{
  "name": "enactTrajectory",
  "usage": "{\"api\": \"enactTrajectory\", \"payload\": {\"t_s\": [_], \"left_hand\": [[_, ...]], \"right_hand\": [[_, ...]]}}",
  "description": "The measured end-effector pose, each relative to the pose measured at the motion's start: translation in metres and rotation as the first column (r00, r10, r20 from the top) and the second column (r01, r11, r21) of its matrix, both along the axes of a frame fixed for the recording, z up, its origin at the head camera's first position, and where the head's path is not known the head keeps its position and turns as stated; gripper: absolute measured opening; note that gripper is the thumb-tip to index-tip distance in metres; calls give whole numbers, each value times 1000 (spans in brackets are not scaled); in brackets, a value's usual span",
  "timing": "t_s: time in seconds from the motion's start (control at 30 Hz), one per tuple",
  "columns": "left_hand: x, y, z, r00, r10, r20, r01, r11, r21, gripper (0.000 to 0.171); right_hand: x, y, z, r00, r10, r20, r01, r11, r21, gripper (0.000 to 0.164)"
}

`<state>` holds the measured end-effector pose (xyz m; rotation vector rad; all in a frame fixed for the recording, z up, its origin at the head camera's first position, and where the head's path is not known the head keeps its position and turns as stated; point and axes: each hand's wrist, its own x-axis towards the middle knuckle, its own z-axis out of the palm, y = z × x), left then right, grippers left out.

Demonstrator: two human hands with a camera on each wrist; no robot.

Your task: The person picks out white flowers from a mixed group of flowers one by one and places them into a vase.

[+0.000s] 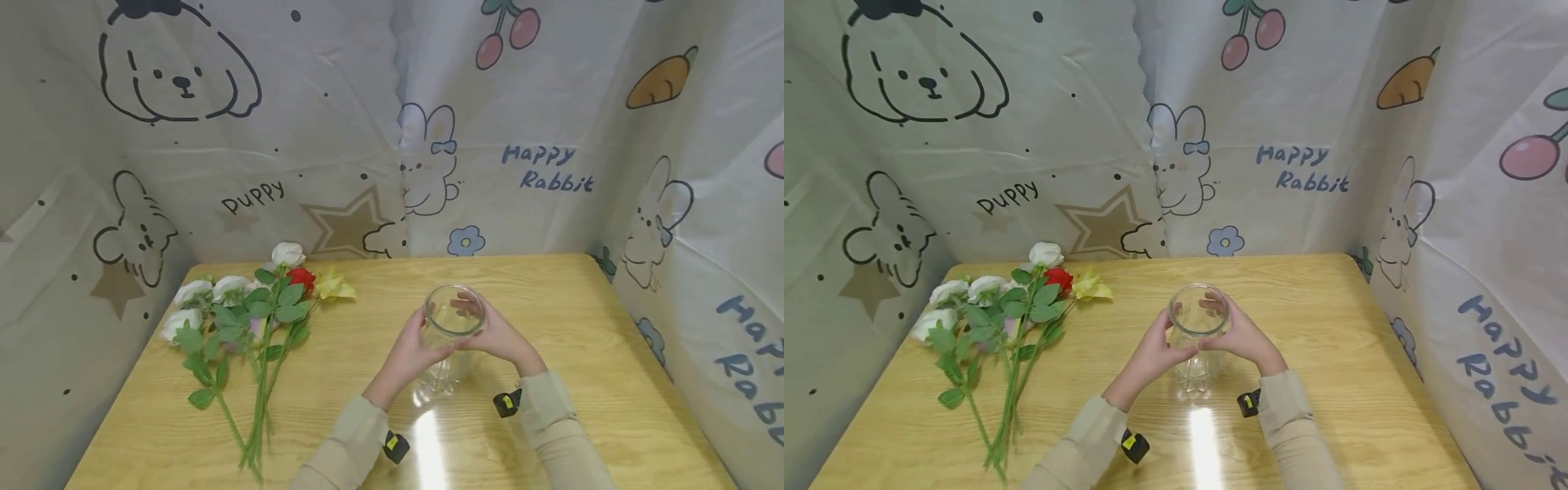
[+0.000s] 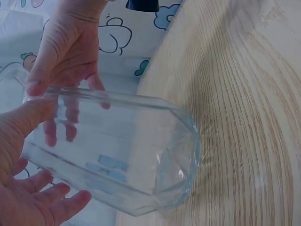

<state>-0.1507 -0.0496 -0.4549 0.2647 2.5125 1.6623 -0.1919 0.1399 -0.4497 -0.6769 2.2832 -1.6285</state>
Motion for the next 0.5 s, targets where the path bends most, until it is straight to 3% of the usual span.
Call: {"api": "enactTrajectory", "payload": {"t_s": [0.13,0.3,0.4,0.5], "left_hand": [[1,-11,-2,1000,2,22,-2,999,-37,85],[0,-42,-10,999,46,-2,-46,992,-118,85],[0,-67,-16,996,90,1,-88,979,-185,80],[1,-95,-23,989,151,4,-143,949,-282,72]], "right_hand": [[1,1,-1,1000,-9,4,9,1000,4,89],[1,1,-1,1000,-22,-8,22,999,37,87],[0,1,-1,1000,-26,-13,26,998,51,86],[0,0,-1,1000,-22,-11,23,998,51,85]]}}
